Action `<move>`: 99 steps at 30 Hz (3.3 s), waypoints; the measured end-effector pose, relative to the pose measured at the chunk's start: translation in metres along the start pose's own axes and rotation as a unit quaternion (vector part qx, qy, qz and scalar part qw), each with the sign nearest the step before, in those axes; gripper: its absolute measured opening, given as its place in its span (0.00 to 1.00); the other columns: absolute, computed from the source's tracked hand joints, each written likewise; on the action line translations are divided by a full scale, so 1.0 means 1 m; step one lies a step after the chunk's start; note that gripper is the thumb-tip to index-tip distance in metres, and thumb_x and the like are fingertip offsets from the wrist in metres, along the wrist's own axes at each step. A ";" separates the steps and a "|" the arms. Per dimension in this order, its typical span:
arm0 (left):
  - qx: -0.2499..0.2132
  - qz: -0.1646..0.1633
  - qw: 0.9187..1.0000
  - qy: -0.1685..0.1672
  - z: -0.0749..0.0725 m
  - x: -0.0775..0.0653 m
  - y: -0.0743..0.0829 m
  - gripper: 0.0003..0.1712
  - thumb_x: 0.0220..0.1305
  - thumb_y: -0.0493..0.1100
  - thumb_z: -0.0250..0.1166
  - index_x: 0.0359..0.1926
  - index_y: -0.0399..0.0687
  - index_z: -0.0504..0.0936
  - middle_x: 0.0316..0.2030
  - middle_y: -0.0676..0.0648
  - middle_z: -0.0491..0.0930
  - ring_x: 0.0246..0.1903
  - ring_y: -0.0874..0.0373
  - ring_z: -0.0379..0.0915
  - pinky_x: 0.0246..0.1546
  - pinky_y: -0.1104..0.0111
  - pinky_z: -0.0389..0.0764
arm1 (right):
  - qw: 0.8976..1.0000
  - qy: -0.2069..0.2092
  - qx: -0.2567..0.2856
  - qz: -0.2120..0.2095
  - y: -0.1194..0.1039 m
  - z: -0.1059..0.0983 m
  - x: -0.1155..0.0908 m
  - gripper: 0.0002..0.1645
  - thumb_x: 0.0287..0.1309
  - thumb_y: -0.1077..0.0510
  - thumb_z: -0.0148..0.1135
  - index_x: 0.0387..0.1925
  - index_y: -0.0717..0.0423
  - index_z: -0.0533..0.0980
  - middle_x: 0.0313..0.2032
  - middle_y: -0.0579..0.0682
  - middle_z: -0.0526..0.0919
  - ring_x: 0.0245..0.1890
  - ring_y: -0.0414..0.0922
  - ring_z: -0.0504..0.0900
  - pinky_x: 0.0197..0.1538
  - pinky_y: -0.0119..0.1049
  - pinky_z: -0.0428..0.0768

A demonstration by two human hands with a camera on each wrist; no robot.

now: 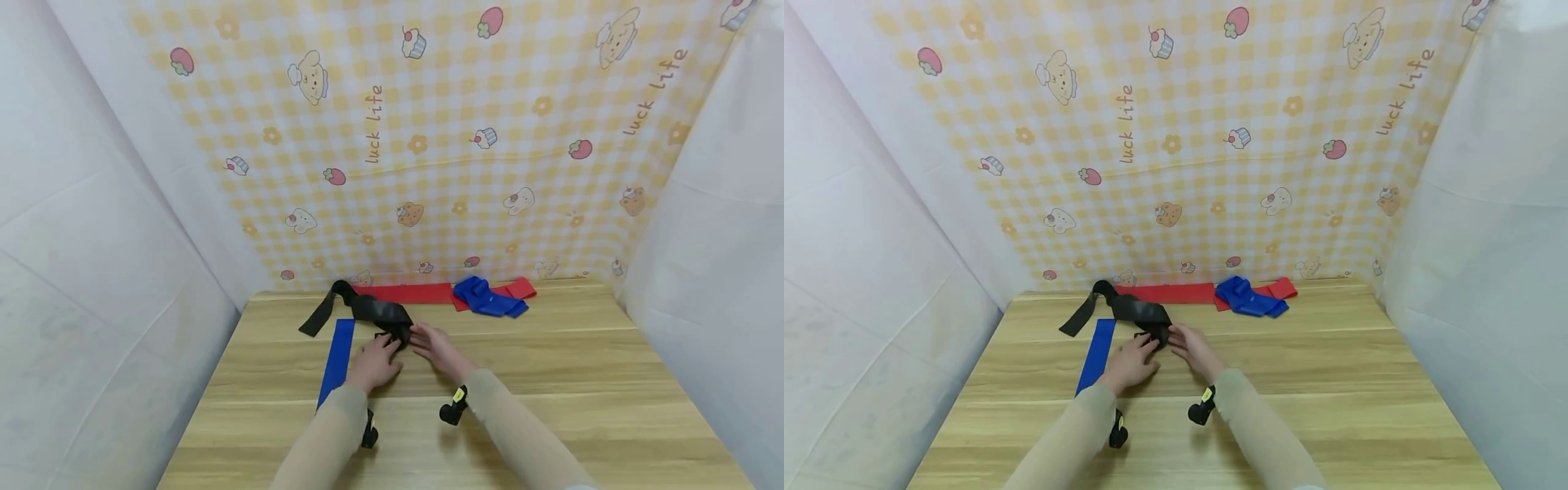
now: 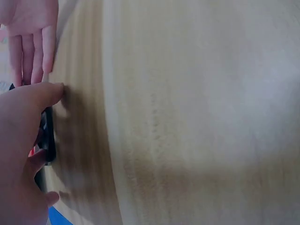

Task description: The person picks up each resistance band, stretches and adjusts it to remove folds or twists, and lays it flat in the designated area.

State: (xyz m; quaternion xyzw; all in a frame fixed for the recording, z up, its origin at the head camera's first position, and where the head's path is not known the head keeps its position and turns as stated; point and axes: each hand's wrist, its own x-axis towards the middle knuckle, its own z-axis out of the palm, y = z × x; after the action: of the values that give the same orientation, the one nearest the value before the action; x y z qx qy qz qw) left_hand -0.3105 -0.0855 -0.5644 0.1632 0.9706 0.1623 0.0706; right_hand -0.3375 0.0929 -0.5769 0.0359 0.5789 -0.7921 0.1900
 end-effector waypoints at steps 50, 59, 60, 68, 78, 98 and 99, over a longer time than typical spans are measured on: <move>0.055 -0.060 0.996 -0.044 0.001 0.005 0.020 0.33 0.65 0.64 0.58 0.69 0.67 0.67 0.71 0.44 0.58 0.70 0.41 0.51 0.64 0.42 0.55 | 0.879 0.220 -0.414 -0.090 -0.004 0.008 0.037 0.23 0.60 0.54 0.60 0.50 0.69 0.75 0.45 0.64 0.81 0.44 0.57 0.81 0.46 0.50 0.79; 0.046 -0.061 0.996 -0.047 0.000 0.002 0.022 0.33 0.65 0.63 0.59 0.69 0.65 0.68 0.71 0.43 0.60 0.70 0.41 0.51 0.64 0.42 0.56 | 0.922 0.282 -0.251 -0.088 -0.004 -0.012 0.026 0.15 0.59 0.58 0.58 0.40 0.69 0.75 0.16 0.57 0.77 0.08 0.43 0.75 0.13 0.36 0.75; 0.048 -0.059 0.996 -0.047 0.000 0.002 0.022 0.33 0.65 0.63 0.59 0.69 0.65 0.68 0.71 0.43 0.60 0.70 0.41 0.52 0.64 0.42 0.56 | 0.929 0.282 -0.227 -0.078 -0.004 -0.014 0.026 0.17 0.60 0.58 0.56 0.44 0.69 0.75 0.18 0.57 0.78 0.09 0.43 0.75 0.13 0.36 0.75; 0.049 -0.054 0.996 -0.045 0.005 0.005 0.017 0.34 0.65 0.64 0.58 0.70 0.66 0.66 0.71 0.44 0.58 0.70 0.41 0.50 0.64 0.42 0.57 | 0.955 0.276 -0.102 -0.034 -0.009 -0.040 0.015 0.27 0.66 0.61 0.43 0.64 0.67 0.66 0.42 0.69 0.77 0.17 0.43 0.80 0.19 0.37 0.80; 0.030 -0.044 0.997 -0.047 0.000 0.000 0.020 0.34 0.65 0.62 0.59 0.70 0.63 0.66 0.71 0.42 0.58 0.70 0.39 0.49 0.64 0.41 0.56 | 0.954 0.293 -0.061 -0.030 -0.019 -0.084 -0.004 0.33 0.69 0.56 0.50 0.68 0.71 0.57 0.51 0.74 0.73 0.18 0.42 0.82 0.19 0.36 0.80; -0.037 -0.030 0.999 -0.023 -0.006 0.005 0.012 0.27 0.63 0.52 0.64 0.63 0.56 0.76 0.66 0.39 0.65 0.65 0.37 0.59 0.57 0.42 0.66 | 0.973 0.227 0.031 0.024 -0.029 -0.115 -0.034 0.36 0.65 0.65 0.55 0.67 0.71 0.50 0.61 0.72 0.65 0.26 0.43 0.85 0.28 0.33 0.82; -0.059 -0.028 0.998 -0.017 -0.008 0.006 0.013 0.25 0.63 0.50 0.64 0.61 0.53 0.78 0.64 0.38 0.67 0.63 0.37 0.61 0.57 0.43 0.67 | 0.972 0.230 0.032 0.022 -0.030 -0.117 -0.035 0.35 0.65 0.65 0.54 0.66 0.72 0.50 0.61 0.73 0.65 0.26 0.43 0.85 0.27 0.33 0.82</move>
State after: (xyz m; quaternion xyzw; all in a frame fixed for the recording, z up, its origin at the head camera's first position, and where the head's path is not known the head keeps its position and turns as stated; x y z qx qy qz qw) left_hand -0.3138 -0.0741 -0.5531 0.1340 0.9623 0.2143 0.1008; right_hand -0.3342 0.2184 -0.5787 0.2360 0.5808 -0.7761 0.0677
